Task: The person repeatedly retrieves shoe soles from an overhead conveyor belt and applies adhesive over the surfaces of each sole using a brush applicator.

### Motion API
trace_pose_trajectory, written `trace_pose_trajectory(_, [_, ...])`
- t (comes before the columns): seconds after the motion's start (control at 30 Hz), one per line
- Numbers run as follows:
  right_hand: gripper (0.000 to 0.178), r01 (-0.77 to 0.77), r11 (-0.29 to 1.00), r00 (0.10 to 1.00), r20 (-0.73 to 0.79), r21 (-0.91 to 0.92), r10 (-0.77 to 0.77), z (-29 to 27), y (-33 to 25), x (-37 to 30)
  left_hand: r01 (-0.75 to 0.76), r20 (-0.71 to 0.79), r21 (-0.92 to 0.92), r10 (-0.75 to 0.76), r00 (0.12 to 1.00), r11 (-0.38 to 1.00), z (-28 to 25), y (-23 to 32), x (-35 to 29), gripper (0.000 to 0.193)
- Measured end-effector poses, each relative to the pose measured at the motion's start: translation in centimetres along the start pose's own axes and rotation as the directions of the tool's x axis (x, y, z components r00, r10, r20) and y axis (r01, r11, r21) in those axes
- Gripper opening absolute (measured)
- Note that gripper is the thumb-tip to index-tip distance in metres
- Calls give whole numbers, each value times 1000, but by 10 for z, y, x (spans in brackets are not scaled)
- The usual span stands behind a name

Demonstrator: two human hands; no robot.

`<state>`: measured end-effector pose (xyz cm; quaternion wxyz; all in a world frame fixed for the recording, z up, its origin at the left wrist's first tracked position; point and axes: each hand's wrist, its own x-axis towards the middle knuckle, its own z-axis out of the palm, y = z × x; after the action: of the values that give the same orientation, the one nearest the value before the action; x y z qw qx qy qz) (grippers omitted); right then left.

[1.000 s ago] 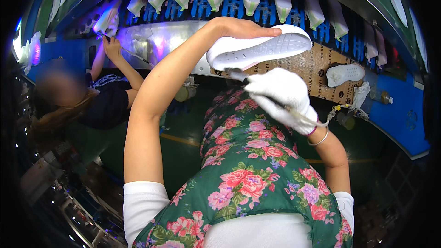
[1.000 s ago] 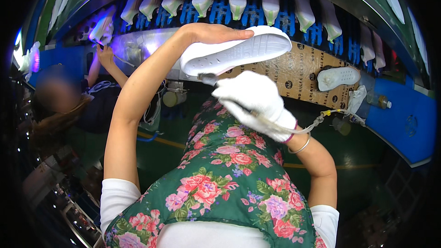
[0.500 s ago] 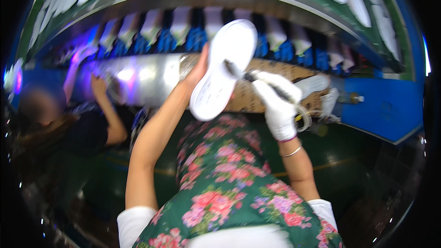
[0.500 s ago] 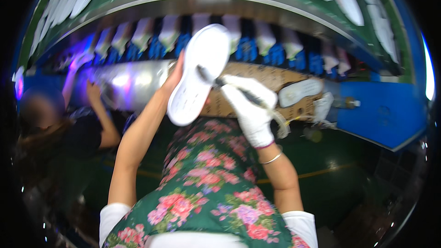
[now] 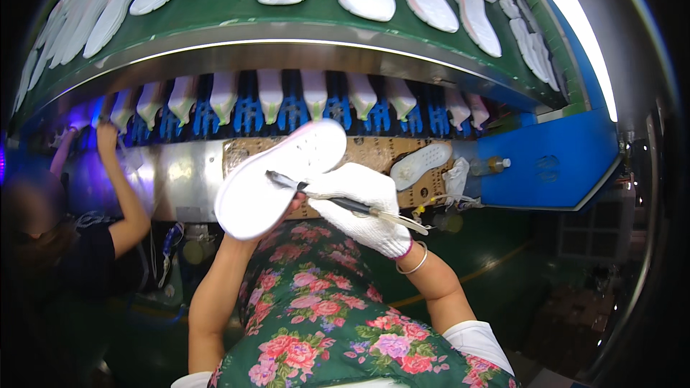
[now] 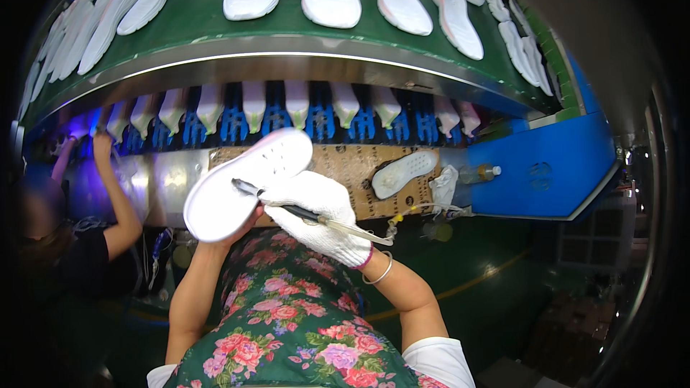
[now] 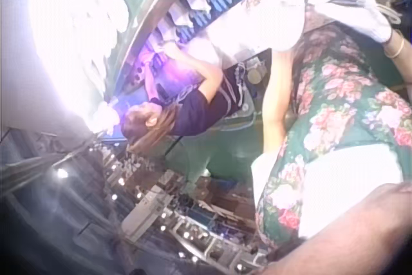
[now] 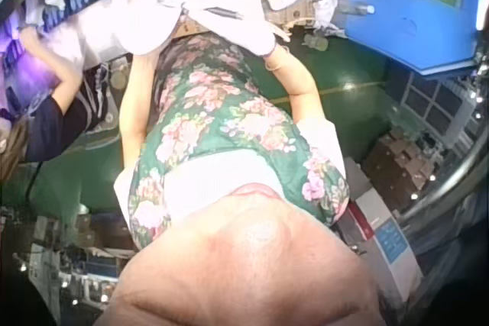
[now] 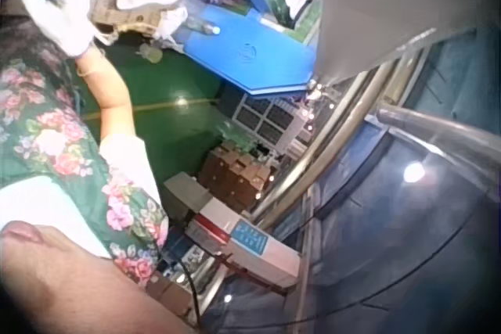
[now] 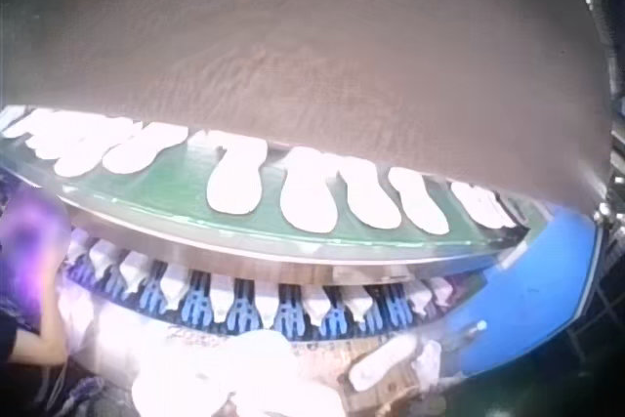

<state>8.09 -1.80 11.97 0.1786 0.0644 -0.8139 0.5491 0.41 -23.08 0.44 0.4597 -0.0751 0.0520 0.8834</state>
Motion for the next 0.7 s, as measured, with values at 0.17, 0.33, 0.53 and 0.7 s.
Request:
trace_pose_trajectory(0.17, [22, 82, 996, 997, -4, -43, -82, 0, -11, 2, -41, 103, 145, 26, 994, 989, 30, -10, -7, 96])
trace_pose_trajectory(0.33, [20, 55, 994, 995, -83, -96, -63, 0, -14, 3, -16, 155, -130, 36, 987, 991, 16, -41, -2, 94])
trace_pose_trajectory(0.53, [23, 138, 978, 971, -173, -154, -165, 7, -18, 12, -204, -155, 141, 225, 962, 969, 13, -67, 14, 104])
trace_pose_trajectory(0.7, [31, 265, 920, 921, -206, -290, -330, 12, -12, 17, -130, -165, 217, 167, 972, 968, 12, -76, 15, 109])
